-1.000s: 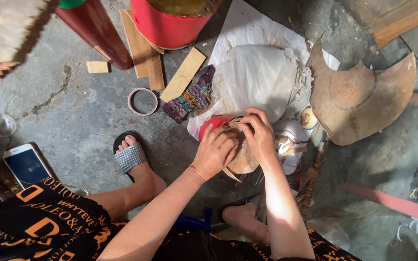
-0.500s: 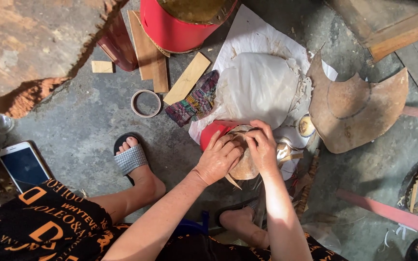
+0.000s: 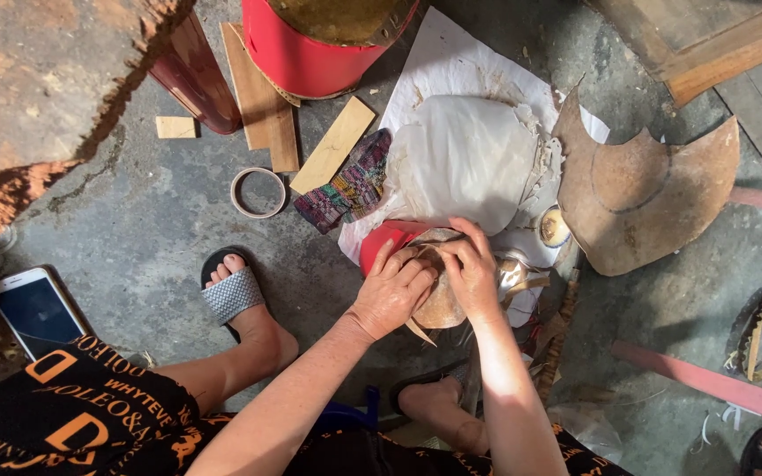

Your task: Securing leather strips to a wooden drum shell using glue and a hammer.

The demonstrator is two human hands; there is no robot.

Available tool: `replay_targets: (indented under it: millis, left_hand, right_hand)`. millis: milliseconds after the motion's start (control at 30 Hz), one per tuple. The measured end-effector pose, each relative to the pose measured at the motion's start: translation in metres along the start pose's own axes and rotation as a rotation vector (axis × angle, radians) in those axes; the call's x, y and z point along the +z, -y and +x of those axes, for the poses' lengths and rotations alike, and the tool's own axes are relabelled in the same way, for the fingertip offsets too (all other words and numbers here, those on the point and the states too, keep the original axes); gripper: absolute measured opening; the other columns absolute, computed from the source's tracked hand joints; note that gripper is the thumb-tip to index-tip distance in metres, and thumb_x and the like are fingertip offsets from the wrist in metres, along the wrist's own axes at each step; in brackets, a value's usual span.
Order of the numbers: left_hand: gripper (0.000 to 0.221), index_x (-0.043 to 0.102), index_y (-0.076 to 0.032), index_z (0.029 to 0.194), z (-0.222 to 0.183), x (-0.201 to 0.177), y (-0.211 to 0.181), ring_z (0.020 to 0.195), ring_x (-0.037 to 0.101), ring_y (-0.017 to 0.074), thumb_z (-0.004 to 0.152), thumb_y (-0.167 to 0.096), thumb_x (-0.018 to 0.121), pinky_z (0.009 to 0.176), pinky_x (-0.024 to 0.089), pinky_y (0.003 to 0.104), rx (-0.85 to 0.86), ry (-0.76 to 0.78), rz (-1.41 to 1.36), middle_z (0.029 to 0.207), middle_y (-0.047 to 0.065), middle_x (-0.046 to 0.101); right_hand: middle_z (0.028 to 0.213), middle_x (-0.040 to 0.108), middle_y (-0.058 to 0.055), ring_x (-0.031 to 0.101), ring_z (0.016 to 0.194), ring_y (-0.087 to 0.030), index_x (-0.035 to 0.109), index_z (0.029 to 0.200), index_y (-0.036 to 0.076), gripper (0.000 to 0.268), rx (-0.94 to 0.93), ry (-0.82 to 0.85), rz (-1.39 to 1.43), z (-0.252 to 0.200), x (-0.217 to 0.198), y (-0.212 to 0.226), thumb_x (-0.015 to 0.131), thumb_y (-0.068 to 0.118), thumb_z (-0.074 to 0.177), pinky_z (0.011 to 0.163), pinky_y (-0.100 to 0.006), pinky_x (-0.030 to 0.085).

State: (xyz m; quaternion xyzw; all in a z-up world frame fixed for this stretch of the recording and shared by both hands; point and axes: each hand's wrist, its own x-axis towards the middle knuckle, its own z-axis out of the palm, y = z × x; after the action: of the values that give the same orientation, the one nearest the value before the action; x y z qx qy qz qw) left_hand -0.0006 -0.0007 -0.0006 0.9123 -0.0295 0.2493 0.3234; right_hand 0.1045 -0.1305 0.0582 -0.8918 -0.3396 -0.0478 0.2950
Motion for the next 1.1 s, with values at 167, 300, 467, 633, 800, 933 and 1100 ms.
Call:
replay_targets:
  millis: [167, 300, 467, 633, 800, 933, 1100]
  left_hand:
    - [0.015, 0.066, -0.022, 0.103, 0.0, 0.001, 0.0, 0.124, 0.056, 0.0229, 0.101, -0.033, 0.056, 0.12, 0.031, 0.057, -0.011, 0.01, 0.006, 0.107, 0.0, 0.065]
    - [0.015, 0.065, -0.022, 0.103, 0.0, 0.001, -0.001, 0.124, 0.056, 0.0222, 0.102, -0.033, 0.055, 0.12, 0.031, 0.057, -0.021, 0.013, 0.003, 0.107, 0.0, 0.065]
    - [0.016, 0.065, -0.022, 0.102, 0.001, 0.0, -0.001, 0.121, 0.058, 0.0223, 0.103, -0.032, 0.053, 0.119, 0.031, 0.057, -0.018, 0.004, -0.001, 0.105, 0.0, 0.065]
    - [0.015, 0.066, -0.022, 0.102, 0.005, -0.005, -0.003, 0.12, 0.058, 0.022, 0.102, -0.032, 0.054, 0.119, 0.031, 0.058, -0.024, -0.003, -0.008, 0.105, 0.0, 0.065]
    - [0.016, 0.065, -0.021, 0.101, 0.005, -0.003, -0.001, 0.119, 0.06, 0.0218, 0.102, -0.032, 0.054, 0.118, 0.032, 0.058, -0.044, 0.0, -0.017, 0.105, 0.0, 0.065]
    - [0.014, 0.065, -0.02, 0.098, 0.021, -0.014, -0.001, 0.109, 0.063, 0.021, 0.102, -0.03, 0.055, 0.115, 0.037, 0.052, -0.093, 0.013, -0.057, 0.102, 0.001, 0.065]
    - [0.014, 0.066, -0.017, 0.084, 0.041, -0.015, 0.009, 0.086, 0.061, 0.0279, 0.093, -0.027, 0.069, 0.088, 0.05, 0.046, -0.431, -0.074, -0.236, 0.084, 0.003, 0.058]
  right_hand:
    - [0.121, 0.071, -0.006, 0.069, 0.109, -0.032, 0.065, 0.09, 0.012, 0.01, -0.038, 0.102, 0.014, 0.008, -0.007, -0.005, 0.075, 0.011, 0.093, 0.092, -0.043, 0.056]
    - [0.114, 0.074, -0.004, 0.07, 0.104, -0.03, 0.066, 0.091, 0.013, 0.009, -0.036, 0.156, 0.036, 0.009, -0.007, -0.012, 0.075, 0.012, 0.093, 0.091, -0.043, 0.055]
    - [0.104, 0.074, -0.002, 0.07, 0.097, -0.028, 0.071, 0.1, 0.015, 0.006, -0.015, 0.171, 0.012, 0.019, -0.008, -0.009, 0.07, 0.01, 0.096, 0.087, -0.04, 0.056]
    - [0.098, 0.072, -0.001, 0.069, 0.091, -0.028, 0.073, 0.103, 0.016, 0.008, -0.018, 0.207, 0.005, 0.032, -0.012, -0.002, 0.071, 0.012, 0.097, 0.081, -0.039, 0.057]
    - [0.099, 0.072, -0.002, 0.07, 0.092, -0.027, 0.074, 0.104, 0.016, 0.009, -0.02, 0.216, -0.025, 0.037, -0.015, 0.003, 0.072, 0.013, 0.096, 0.081, -0.038, 0.057]
    - [0.1, 0.072, -0.004, 0.069, 0.094, -0.029, 0.074, 0.107, 0.016, 0.013, -0.032, 0.231, -0.014, 0.041, -0.014, 0.002, 0.07, 0.011, 0.096, 0.083, -0.04, 0.056]
    - [0.101, 0.072, -0.009, 0.068, 0.093, -0.033, 0.075, 0.108, 0.012, 0.015, -0.008, 0.245, -0.027, 0.036, -0.012, -0.001, 0.07, 0.009, 0.094, 0.083, -0.043, 0.056]
